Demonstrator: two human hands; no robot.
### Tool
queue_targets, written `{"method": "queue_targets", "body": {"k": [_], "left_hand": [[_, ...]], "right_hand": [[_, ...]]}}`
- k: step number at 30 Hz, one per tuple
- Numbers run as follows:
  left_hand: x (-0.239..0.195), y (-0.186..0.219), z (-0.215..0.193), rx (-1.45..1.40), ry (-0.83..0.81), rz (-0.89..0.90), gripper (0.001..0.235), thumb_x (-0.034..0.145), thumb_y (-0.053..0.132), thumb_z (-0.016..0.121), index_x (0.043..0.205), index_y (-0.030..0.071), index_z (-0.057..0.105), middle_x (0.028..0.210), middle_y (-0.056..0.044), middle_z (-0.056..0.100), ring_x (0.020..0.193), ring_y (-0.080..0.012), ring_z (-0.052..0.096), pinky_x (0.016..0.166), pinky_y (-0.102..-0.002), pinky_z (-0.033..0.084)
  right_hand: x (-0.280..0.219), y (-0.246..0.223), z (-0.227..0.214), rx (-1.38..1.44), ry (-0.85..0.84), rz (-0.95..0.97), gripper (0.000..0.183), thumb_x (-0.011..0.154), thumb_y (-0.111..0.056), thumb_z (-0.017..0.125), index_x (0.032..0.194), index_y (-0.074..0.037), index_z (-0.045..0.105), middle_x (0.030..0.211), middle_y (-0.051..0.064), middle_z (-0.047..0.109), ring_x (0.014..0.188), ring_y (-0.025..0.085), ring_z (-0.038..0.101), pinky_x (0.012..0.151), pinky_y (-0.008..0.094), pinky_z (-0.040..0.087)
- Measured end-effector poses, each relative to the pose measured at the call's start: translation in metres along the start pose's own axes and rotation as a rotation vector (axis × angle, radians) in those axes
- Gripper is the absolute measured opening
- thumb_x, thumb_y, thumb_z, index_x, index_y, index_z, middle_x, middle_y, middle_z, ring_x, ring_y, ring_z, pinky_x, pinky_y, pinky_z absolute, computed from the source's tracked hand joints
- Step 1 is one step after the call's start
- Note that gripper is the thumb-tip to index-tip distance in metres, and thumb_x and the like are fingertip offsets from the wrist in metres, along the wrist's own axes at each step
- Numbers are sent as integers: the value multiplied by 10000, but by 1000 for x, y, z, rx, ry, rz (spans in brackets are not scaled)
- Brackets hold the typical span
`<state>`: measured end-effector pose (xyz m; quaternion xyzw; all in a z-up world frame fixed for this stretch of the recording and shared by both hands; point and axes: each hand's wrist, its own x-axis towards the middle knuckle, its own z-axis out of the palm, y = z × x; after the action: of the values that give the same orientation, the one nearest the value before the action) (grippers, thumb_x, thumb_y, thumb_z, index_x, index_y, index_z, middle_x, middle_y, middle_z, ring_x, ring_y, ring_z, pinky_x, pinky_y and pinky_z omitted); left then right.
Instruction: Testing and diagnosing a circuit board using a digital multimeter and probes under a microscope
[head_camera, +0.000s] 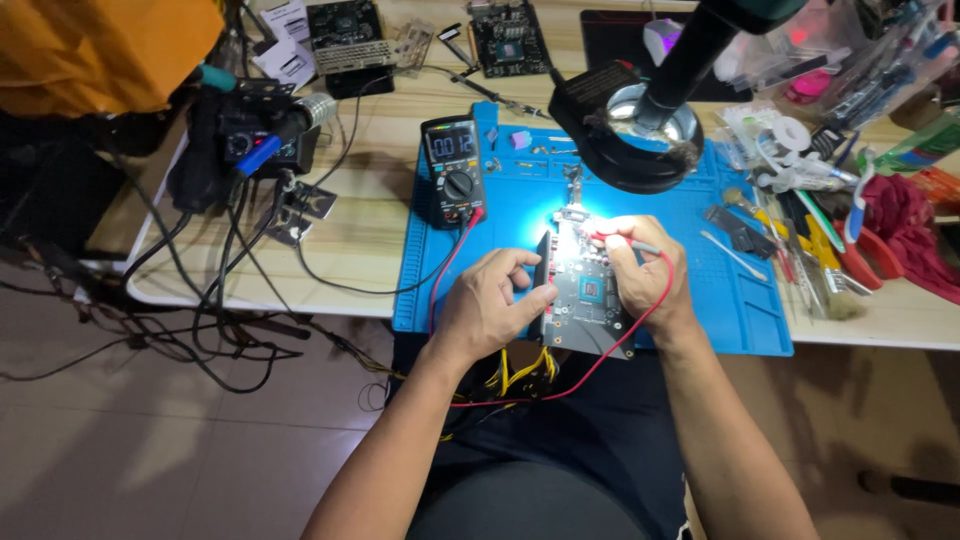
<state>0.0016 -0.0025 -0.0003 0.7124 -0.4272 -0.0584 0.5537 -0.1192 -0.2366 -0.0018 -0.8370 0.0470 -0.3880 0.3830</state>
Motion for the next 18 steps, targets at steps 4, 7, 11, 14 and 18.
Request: {"method": "queue_targets", "body": {"k": [4,7,11,14,18], "left_hand": [[-2,2,-3,11,11,16,478,897,444,868,1231,115,777,897,-93,747,695,-259,724,646,-387,601],[-3,2,-2,13,30,23,474,896,451,861,1222,119,770,898,-96,747,721,-281,733,666,-404,605],[2,17,-6,165,-85,-148,463,896,504,777,1226,181,753,972,-2,714,887,-216,724,745,-397,545],[0,18,-7,158,-82,-168,447,883,535,757,1193,212,756,951,18,687,905,-196,708,741,-391,544],[-2,16,-11,138,-136,-199,537,918,598,677,1273,199,736,1015,11,690,899,-207,695,669,-386,517]], "right_hand": [[4,-17,3,-14,14,-22,94,1074,-43,705,1091,-40,798,1079,186,758,1084,405,750,1022,500,574],[0,-8,2,-16,60,-85,129,1077,-5,699,1109,-40,819,1104,188,762,1130,427,742,1066,512,558],[-1,-39,-1,-178,121,-252,211,1114,174,605,1178,98,791,1193,271,771,1118,408,713,1054,478,565],[-7,-48,-2,-162,196,-353,147,1154,154,612,1166,86,741,1156,250,769,1134,457,726,1109,530,551],[-18,-46,-35,-208,240,-650,247,1237,118,525,1204,168,764,1077,287,725,895,438,657,856,565,522]]}}
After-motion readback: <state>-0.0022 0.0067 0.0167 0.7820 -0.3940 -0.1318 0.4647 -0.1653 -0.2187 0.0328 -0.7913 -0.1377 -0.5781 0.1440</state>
